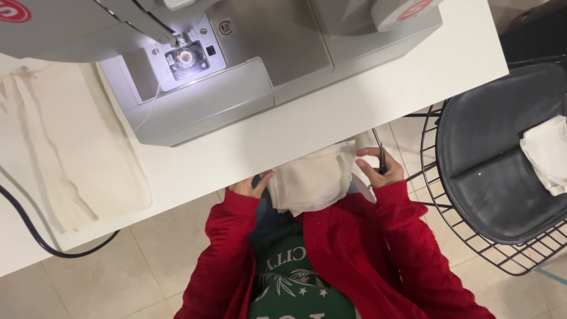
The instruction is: The person is trimming excess threads from small sewn fabric pieces using thread snips and stacking them.
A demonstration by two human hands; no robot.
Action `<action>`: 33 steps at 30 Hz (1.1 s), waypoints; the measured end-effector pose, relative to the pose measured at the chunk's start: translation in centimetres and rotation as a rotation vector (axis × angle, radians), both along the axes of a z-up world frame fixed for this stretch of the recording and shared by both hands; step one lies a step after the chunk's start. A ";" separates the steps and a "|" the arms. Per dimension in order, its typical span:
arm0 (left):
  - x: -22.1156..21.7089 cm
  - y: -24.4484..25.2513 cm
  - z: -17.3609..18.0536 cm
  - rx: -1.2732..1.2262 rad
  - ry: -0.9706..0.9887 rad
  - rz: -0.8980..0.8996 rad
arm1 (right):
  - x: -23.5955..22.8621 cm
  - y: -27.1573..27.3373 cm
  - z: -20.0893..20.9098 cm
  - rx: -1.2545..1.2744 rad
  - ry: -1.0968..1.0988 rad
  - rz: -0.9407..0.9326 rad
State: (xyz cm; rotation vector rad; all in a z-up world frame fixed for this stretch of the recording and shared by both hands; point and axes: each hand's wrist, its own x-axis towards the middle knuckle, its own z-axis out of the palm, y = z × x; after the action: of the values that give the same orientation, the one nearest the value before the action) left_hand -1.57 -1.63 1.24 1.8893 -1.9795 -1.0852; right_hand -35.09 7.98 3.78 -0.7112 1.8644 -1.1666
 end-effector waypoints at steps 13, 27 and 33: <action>-1.1 4.6 6.4 -0.169 0.889 -0.058 | 10.9 4.1 8.9 0.094 -0.684 0.531; -2.4 6.0 6.6 0.129 1.166 -0.026 | 12.0 7.2 4.3 -0.019 -1.271 0.530; -2.7 6.1 7.5 0.063 1.137 -0.071 | 12.2 7.0 4.9 -0.035 -1.311 0.532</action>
State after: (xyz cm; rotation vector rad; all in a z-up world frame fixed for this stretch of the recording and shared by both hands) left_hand -4.28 4.46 8.71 0.8065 -1.3100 -1.7006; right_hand -22.88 14.95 8.64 -0.2576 0.5073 -0.9104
